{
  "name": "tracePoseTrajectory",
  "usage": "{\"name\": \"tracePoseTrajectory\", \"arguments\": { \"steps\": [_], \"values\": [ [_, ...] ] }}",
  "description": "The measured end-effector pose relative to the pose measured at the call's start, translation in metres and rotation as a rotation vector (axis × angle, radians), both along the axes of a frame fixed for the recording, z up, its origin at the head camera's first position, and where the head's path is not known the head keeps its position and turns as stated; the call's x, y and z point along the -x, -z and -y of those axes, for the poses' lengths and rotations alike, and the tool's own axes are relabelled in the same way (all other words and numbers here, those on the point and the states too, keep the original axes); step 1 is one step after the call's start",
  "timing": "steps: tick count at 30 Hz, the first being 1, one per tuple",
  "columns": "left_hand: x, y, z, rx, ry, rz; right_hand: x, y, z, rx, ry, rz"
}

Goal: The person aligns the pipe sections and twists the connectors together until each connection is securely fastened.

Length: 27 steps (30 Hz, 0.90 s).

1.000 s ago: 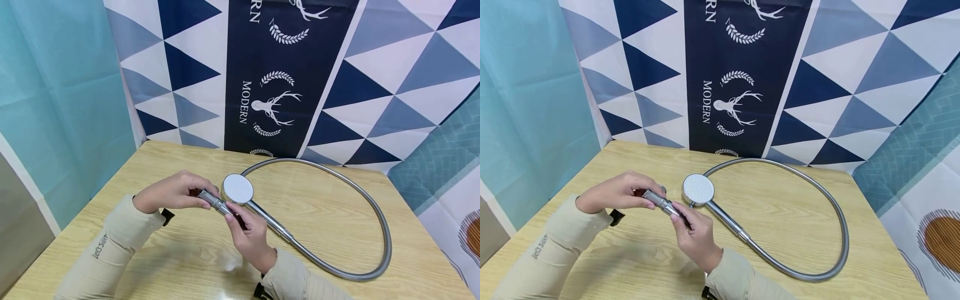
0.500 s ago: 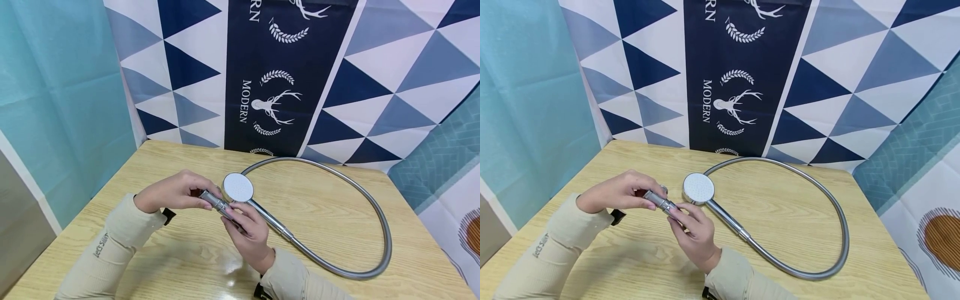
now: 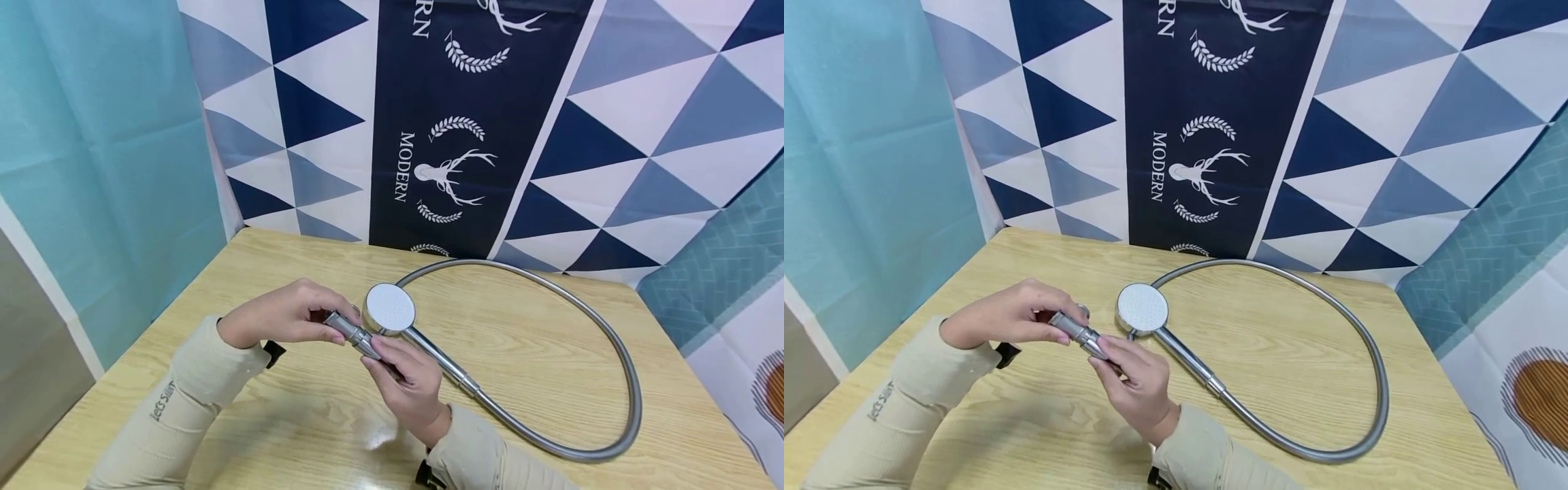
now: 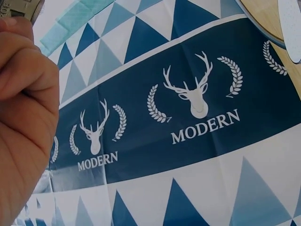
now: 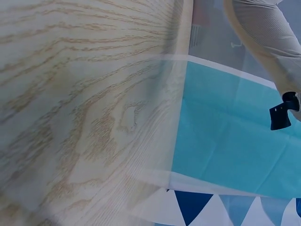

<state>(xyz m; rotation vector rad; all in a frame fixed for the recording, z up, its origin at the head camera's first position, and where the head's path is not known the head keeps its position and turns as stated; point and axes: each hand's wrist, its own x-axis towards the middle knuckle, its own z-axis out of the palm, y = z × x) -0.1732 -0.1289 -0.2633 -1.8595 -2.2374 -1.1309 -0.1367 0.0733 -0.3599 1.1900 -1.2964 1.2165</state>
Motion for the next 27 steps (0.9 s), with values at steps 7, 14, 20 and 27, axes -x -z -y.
{"name": "tracePoseTrajectory", "arguments": {
  "steps": [7, 14, 20, 27],
  "values": [
    [-0.002, -0.001, 0.002, 0.007, -0.006, -0.007, -0.003, -0.001, 0.001, -0.011, 0.023, 0.036],
    [-0.004, -0.001, 0.003, 0.001, -0.011, -0.023, -0.006, -0.001, 0.002, -0.019, 0.033, 0.071],
    [-0.004, -0.001, 0.002, 0.000, -0.008, -0.022, -0.007, -0.001, 0.002, -0.046, 0.043, 0.106],
    [-0.004, 0.000, 0.002, 0.010, -0.016, -0.013, -0.011, -0.001, 0.000, -0.078, 0.009, 0.199]
  ]
}}
